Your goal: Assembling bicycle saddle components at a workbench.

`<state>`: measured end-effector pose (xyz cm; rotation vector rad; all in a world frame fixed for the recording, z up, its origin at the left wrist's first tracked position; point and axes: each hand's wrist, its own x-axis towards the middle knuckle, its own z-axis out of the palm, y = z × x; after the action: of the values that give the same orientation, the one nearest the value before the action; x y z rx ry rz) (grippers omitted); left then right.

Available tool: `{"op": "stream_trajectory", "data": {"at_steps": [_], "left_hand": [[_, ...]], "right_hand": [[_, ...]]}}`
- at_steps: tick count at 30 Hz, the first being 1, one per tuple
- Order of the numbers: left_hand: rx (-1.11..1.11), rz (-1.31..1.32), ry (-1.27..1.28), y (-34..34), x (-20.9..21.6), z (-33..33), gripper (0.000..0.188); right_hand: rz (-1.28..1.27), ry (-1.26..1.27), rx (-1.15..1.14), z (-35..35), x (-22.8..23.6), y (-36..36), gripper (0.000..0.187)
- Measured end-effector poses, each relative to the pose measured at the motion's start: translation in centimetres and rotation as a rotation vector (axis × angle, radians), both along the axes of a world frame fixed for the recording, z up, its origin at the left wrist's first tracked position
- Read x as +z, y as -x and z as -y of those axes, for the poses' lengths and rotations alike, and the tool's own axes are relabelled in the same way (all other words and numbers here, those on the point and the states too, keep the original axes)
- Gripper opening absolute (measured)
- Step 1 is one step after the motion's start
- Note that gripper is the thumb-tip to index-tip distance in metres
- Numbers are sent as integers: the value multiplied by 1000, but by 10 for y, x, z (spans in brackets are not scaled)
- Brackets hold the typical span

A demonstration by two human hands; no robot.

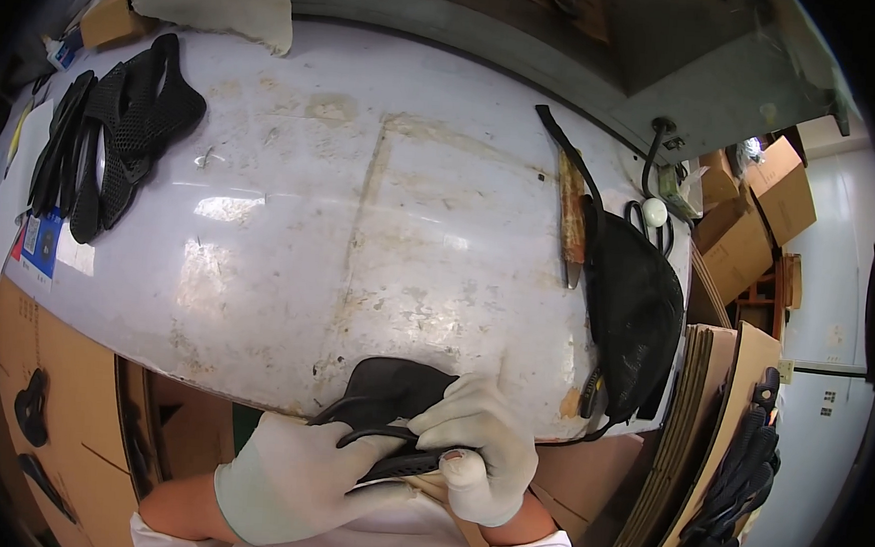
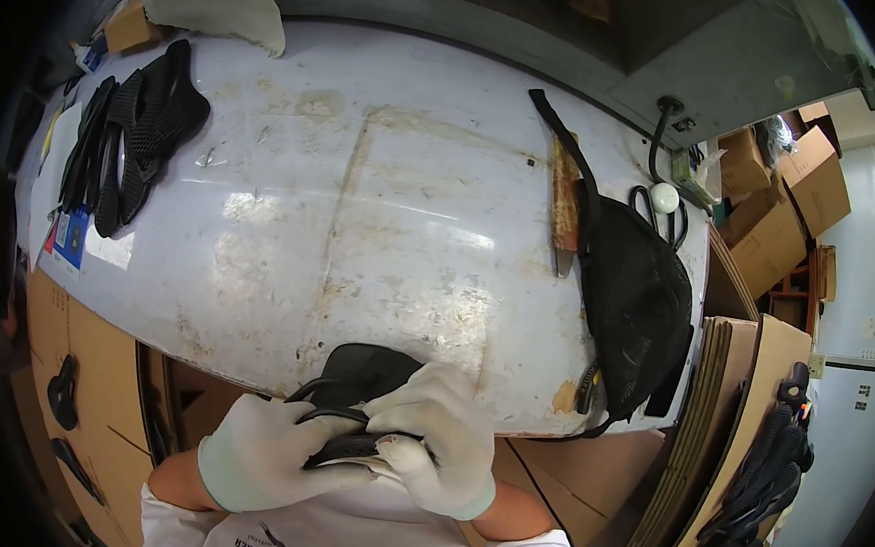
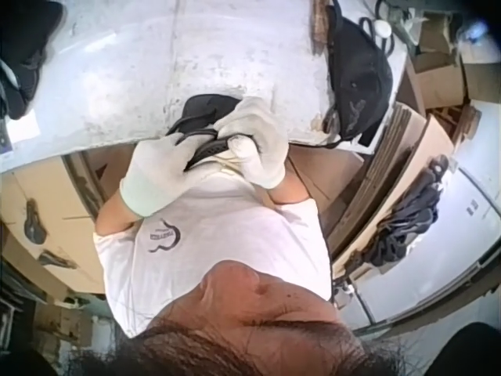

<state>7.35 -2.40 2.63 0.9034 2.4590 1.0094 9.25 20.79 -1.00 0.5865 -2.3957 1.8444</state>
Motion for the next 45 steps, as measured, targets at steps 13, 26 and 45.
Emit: {"op": "stream_trajectory", "data": {"at_steps": [13, 26, 45], "left_hand": [[-62, -5, 71, -2, 0, -3, 40], [126, 225, -187, -8, -28, 16, 37], [318, 494, -1158, -21, -47, 11, 62]], "right_hand": [[-58, -93, -13, -4, 12, 12, 45], [-56, 58, -349, 30, -1, 22, 43], [-164, 311, 229, -2, -13, 0, 17]]}}
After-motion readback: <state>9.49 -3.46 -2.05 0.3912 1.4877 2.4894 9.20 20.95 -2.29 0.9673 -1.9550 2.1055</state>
